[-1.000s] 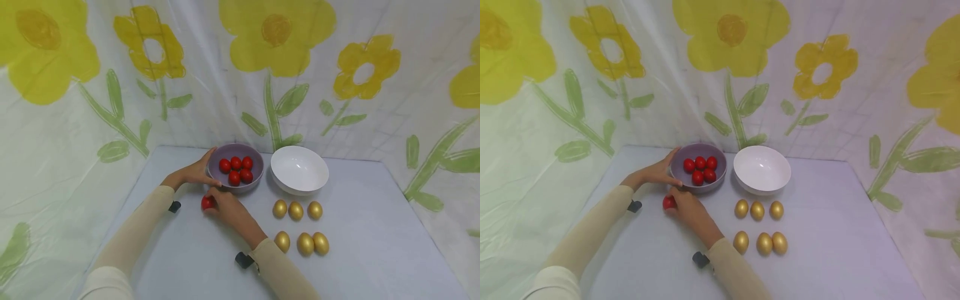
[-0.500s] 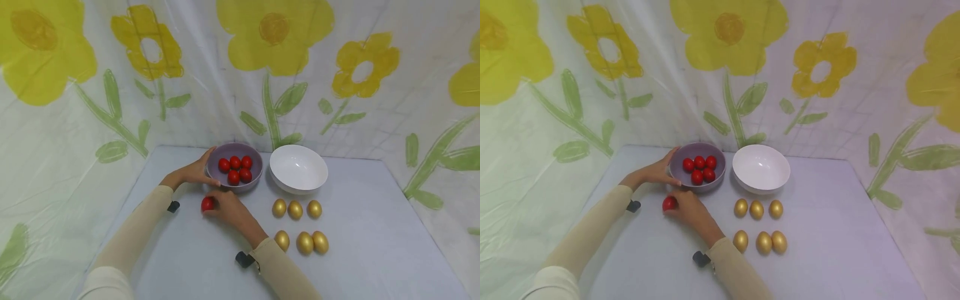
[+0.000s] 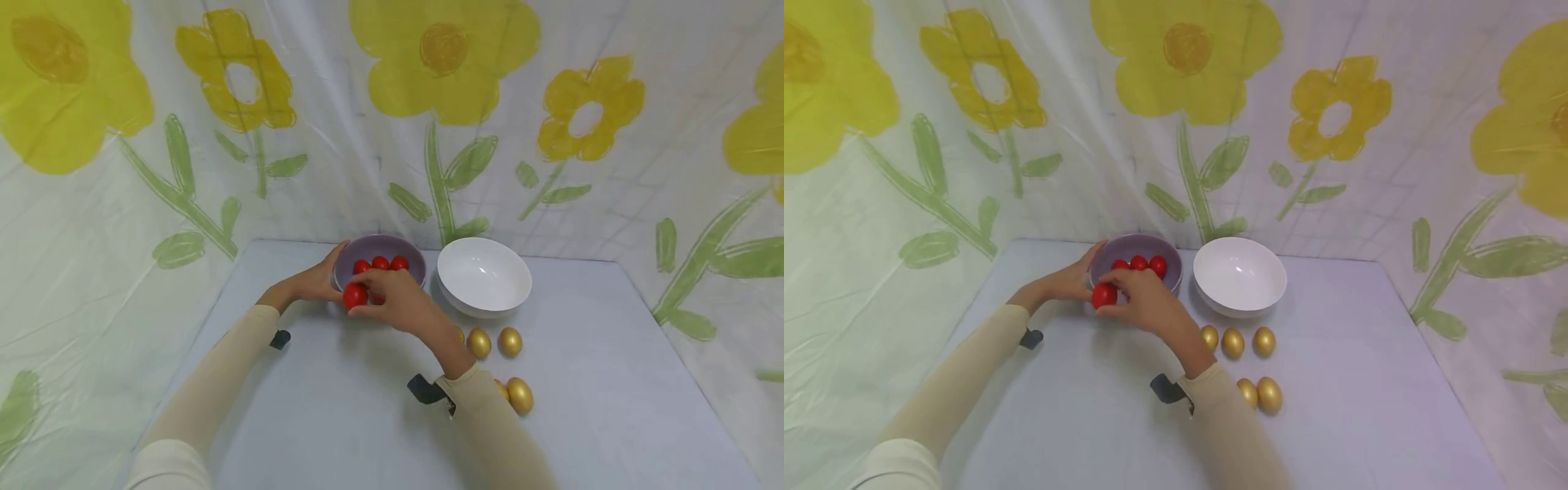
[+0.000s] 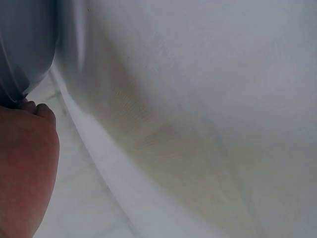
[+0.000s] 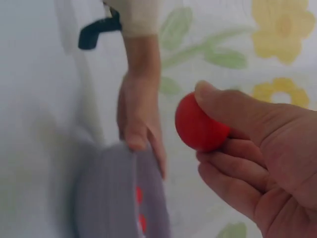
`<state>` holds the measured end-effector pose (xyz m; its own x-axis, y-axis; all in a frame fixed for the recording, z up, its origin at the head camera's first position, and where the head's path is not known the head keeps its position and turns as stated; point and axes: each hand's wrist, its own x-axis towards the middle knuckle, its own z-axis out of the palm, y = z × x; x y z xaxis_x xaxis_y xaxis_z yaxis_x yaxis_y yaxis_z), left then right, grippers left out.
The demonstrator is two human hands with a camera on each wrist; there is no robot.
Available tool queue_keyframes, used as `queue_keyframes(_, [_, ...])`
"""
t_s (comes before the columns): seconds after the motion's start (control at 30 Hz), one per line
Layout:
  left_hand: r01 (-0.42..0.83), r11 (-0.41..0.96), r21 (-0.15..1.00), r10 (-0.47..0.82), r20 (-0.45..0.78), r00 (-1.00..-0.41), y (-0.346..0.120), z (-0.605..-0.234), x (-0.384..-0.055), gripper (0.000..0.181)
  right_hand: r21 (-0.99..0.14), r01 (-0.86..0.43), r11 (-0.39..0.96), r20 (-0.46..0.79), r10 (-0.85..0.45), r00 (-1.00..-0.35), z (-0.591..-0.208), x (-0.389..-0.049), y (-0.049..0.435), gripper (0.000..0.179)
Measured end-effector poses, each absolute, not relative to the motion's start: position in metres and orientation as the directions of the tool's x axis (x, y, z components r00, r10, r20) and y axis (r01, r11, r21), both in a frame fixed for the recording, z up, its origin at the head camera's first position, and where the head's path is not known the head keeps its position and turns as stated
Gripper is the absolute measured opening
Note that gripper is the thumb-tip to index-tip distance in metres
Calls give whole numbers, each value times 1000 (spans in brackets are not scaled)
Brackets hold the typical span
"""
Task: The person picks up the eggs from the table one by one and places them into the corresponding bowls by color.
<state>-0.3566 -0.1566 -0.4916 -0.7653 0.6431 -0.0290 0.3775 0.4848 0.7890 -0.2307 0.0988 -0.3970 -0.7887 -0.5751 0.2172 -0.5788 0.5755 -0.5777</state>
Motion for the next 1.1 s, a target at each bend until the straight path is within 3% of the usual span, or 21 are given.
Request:
queue_keyframes(0.13, [341,504,793,625,-64,-778,-156,-490,-353,140,-463,-612,641,248,-569,-784,-388,-254,99,51])
queue_keyframes(0.23, [311,529,789,609,-99,-787,-156,-489,-349,143,-455,-604,654,221,-574,-788,-391,-269,96,50])
queue_keyframes(0.5, [319,563,763,600,-112,-792,-156,-488,-347,145,-353,-606,713,112,-611,-784,-428,-302,81,35])
queue_keyframes(0.77, [338,561,756,606,-97,-790,-155,-487,-349,145,-200,-551,810,2,-562,-827,-448,-309,64,36])
queue_keyframes(1.1, [334,566,754,599,-96,-795,-156,-487,-349,144,-190,-472,861,-36,-487,-873,-450,-307,58,36])
